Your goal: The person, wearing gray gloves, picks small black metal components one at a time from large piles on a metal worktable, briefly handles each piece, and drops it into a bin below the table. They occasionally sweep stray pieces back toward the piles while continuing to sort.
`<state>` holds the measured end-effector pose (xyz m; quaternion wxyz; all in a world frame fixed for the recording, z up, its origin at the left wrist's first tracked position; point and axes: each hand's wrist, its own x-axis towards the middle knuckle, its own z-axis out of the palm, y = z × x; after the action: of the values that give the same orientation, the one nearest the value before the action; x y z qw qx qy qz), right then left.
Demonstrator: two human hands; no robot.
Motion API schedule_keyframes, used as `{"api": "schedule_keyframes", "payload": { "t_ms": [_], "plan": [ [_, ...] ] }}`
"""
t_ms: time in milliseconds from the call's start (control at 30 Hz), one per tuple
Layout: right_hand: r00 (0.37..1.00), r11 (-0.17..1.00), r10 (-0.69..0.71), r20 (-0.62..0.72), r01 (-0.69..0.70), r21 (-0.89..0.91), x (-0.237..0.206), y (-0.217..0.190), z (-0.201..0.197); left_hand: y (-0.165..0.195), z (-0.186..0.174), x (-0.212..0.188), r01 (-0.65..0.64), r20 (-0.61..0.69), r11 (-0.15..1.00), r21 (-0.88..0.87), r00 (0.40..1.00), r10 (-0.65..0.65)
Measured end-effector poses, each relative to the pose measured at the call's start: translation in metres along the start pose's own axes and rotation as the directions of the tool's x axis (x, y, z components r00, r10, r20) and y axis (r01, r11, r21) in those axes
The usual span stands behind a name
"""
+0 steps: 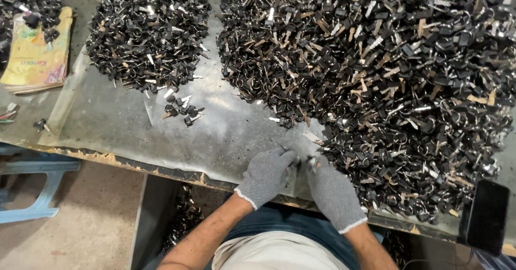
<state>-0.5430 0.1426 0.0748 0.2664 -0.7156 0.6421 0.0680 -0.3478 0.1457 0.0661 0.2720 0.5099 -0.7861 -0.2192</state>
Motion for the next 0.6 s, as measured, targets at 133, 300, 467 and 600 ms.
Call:
{"api": "schedule_keyframes", "payload": {
  "t_ms": [133,300,467,600],
  "plan": [
    [0.992,0.99,-0.12,0.025,0.118,0.084,-0.001,-0.005,0.001,-0.007,0.006,-0.007,0.065,-0.052,0.996,-0.061,0.996,-0.068],
    [0.931,0.937,-0.298,-0.211,0.244,-0.248,-0.002,-0.027,-0.001,-0.013,0.014,-0.011,-0.036,-0.115,0.999,0.027,0.993,0.039],
    [0.99,0.994,-0.035,0.136,0.048,-0.095,0.003,-0.04,-0.014,-0.014,0.013,-0.009,0.035,-0.071,0.999,0.001,0.997,-0.034],
    [0.977,0.959,-0.163,-0.138,0.124,-0.253,0.003,-0.038,-0.014,-0.014,0.012,-0.01,0.047,-0.022,0.998,-0.03,0.999,-0.047]
  ]
}}
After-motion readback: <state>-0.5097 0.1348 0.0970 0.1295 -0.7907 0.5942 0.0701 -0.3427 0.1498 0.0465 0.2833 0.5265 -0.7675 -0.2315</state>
